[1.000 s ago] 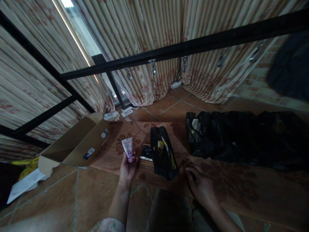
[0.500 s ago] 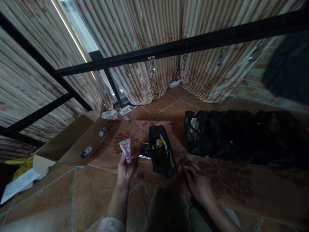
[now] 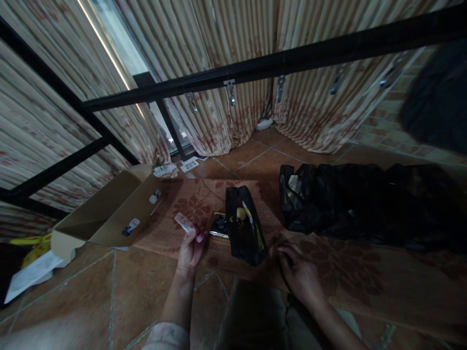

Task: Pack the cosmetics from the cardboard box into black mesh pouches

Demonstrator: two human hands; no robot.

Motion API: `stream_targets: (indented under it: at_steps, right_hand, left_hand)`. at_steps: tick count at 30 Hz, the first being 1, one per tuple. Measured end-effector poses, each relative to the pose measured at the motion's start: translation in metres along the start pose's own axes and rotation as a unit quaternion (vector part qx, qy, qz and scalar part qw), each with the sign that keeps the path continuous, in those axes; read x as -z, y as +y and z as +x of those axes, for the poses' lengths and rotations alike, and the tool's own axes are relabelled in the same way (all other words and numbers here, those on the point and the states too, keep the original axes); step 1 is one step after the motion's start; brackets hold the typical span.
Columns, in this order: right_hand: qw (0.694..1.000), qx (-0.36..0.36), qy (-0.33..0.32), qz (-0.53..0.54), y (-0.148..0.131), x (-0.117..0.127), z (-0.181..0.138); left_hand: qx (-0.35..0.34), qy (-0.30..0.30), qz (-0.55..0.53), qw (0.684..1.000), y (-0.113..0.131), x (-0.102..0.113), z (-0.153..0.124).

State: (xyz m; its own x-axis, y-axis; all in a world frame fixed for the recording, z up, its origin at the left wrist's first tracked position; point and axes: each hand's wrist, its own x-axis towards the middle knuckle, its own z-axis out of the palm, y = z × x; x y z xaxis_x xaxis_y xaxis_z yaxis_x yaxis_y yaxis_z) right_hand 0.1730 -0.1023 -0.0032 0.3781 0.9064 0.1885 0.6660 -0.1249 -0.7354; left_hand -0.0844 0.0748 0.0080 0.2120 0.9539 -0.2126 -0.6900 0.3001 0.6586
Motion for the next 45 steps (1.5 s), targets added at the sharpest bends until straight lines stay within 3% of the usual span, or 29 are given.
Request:
stream_targets:
  at_steps: [12, 20, 45]
  right_hand:
    - [1.0, 0.007, 0.006, -0.003, -0.002, 0.001, 0.001]
    - [1.0, 0.007, 0.006, 0.004, 0.001, 0.0, 0.0]
    - [1.0, -0.001, -0.003, 0.007, 0.0, 0.0, 0.0]
  left_hand:
    - [-0.127, 0.14, 0.164, 0.968, -0.016, -0.025, 0.003]
    - [-0.129, 0.144, 0.173, 0.966, -0.021, -0.033, 0.002]
    - [-0.137, 0.13, 0.206, 0.96, -0.019, -0.033, -0.001]
